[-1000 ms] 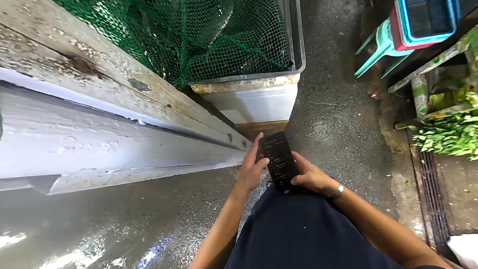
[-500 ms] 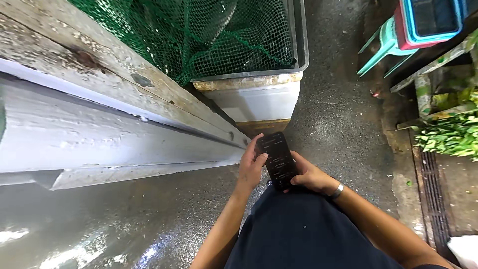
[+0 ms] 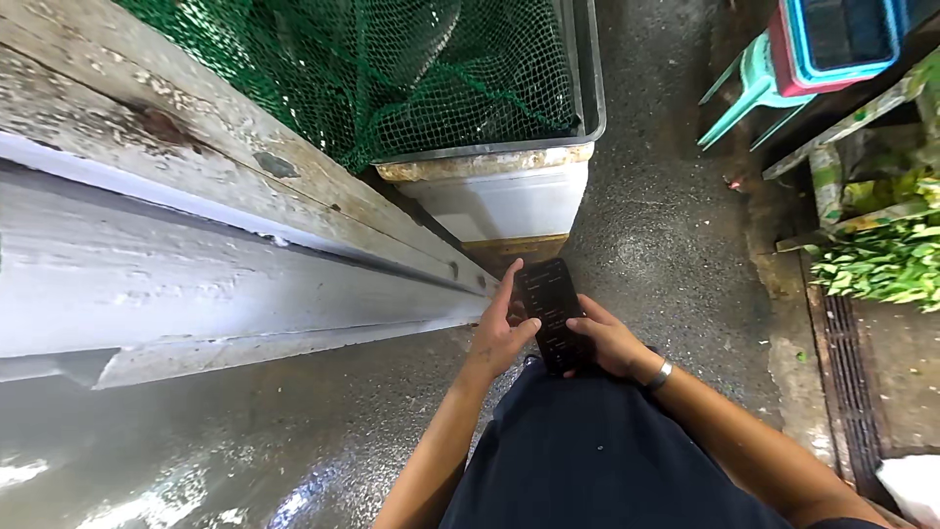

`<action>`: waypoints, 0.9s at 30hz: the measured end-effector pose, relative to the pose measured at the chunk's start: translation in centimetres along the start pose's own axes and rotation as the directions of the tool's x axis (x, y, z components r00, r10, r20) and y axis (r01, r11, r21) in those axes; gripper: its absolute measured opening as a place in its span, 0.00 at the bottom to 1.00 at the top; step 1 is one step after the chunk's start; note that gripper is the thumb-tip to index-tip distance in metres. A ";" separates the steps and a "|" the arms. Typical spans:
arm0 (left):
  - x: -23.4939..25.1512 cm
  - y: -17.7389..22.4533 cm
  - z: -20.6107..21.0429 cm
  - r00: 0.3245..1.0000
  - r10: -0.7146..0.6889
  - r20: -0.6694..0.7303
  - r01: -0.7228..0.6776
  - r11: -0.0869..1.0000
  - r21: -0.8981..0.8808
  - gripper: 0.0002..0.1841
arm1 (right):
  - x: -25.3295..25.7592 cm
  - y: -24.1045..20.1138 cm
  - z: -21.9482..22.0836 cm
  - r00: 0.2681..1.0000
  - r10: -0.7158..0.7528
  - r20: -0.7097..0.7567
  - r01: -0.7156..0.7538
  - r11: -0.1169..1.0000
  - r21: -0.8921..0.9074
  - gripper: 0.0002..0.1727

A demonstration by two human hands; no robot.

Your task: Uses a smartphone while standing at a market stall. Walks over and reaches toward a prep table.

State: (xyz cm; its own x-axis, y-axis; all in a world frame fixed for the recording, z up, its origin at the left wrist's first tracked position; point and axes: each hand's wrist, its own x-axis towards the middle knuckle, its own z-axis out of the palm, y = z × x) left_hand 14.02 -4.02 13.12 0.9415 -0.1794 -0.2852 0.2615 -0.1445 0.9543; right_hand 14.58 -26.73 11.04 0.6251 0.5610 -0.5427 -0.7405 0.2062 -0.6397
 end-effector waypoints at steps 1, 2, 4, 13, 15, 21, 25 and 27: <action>0.1 0.0 0.0 1.000 -0.001 0.000 0.001 1.000 0.000 0.47 | 0.0 0.0 -0.1 1.000 0.003 0.003 -0.003 1.000 0.009 0.24; 0.1 0.0 0.0 1.000 -0.002 -0.001 0.002 1.000 0.001 0.47 | 0.0 0.1 -0.1 1.000 0.008 0.008 -0.009 1.000 0.017 0.25; 0.2 -0.2 0.0 1.000 -0.001 0.001 0.001 1.000 -0.005 0.47 | -0.1 0.1 -0.3 1.000 0.007 0.015 -0.008 1.000 0.023 0.26; 0.2 -0.2 0.5 1.000 0.013 -0.009 -0.013 1.000 -0.007 0.44 | -0.6 0.2 -0.1 1.000 0.009 -0.008 -0.009 1.000 0.020 0.23; 0.1 -0.3 0.6 1.000 0.016 -0.010 -0.016 1.000 -0.013 0.44 | -0.7 0.3 -0.1 1.000 0.011 -0.023 -0.010 1.000 0.014 0.22; -0.3 -0.4 0.8 1.000 0.011 -0.029 -0.012 1.000 -0.004 0.44 | -1.1 0.6 -0.1 1.000 0.006 0.001 -0.006 1.000 0.020 0.26; -0.7 -0.4 1.0 0.999 0.021 -0.039 -0.022 1.000 -0.018 0.43 | -1.2 0.8 -0.1 1.000 0.004 0.002 -0.004 1.000 0.016 0.27; -0.8 -0.3 1.1 0.999 0.018 -0.051 -0.019 1.000 -0.013 0.43 | -1.3 0.9 -0.1 1.000 0.000 0.001 0.000 1.000 0.005 0.27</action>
State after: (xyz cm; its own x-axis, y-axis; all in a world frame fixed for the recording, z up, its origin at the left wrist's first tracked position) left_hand 12.93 -4.94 12.95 0.9557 -0.1322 -0.2629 0.2465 -0.1281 0.9606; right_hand 13.14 -27.37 11.17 0.6251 0.5619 -0.5418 -0.7415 0.2106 -0.6371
